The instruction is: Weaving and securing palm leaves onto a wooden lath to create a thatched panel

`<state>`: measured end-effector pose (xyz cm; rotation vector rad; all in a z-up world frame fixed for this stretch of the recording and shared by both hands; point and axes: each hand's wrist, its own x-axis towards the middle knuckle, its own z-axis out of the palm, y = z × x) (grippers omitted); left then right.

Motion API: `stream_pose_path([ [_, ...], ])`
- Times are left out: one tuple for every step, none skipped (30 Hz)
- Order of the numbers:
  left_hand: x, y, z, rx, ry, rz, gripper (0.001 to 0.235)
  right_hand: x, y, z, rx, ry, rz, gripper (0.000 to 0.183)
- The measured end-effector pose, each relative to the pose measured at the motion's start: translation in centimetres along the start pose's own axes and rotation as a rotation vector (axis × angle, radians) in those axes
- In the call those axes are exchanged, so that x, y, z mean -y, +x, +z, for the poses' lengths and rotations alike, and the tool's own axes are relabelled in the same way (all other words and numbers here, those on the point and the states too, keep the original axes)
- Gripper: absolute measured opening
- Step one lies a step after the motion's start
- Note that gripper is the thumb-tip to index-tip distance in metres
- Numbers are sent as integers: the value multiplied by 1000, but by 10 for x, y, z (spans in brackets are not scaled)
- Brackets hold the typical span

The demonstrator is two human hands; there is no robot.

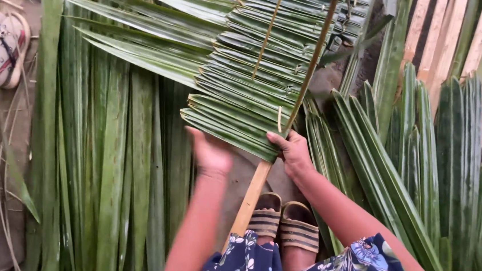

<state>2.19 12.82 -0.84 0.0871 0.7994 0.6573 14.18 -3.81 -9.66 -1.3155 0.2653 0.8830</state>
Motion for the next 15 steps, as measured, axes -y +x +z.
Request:
stream_pose_path([
  [-25, 19, -14, -1, -1, -3, 89, 0, -3, -2, -3, -1, 0, 37],
  [-51, 39, -28, 89, 99, 222, 80, 1, -3, -2, 1, -13, 8, 38],
  [-77, 58, -42, 179, 199, 446, 76, 1, -4, -2, 5, -25, 16, 40],
  [-96, 59, -32, 175, 199, 447, 76, -3, 0, -4, 6, -27, 19, 40],
  [-114, 61, -22, 240, 139, 486, 75, -8, 4, -7, -5, -29, 22, 38],
  [-133, 63, -10, 309, 81, 524, 81, -13, 9, -9, -16, -27, 22, 36],
  [-133, 65, -9, 309, 83, 525, 81, -12, 8, -8, -15, -25, 24, 36],
  [-132, 67, -8, 285, 173, 544, 81, -12, 7, -7, -18, -27, 27, 36],
  [-132, 69, -7, 260, 263, 563, 80, -12, 6, -6, -21, -30, 30, 36],
  [-121, 69, -21, 261, 264, 563, 80, -13, 6, -7, -22, -28, 29, 36],
  [-110, 69, -35, 184, 281, 532, 81, -14, 5, -7, -31, -32, 32, 37],
  [-98, 69, -50, 104, 297, 498, 82, -16, 5, -8, -42, -38, 37, 37],
  [-84, 60, -46, 104, 297, 495, 82, -17, 11, -12, -45, -39, 37, 37],
  [-72, 47, -44, 182, 336, 373, 61, -22, 14, -16, -43, -50, 36, 39],
  [-60, 34, -43, 261, 373, 250, 48, -26, 17, -20, -42, -61, 35, 41],
])
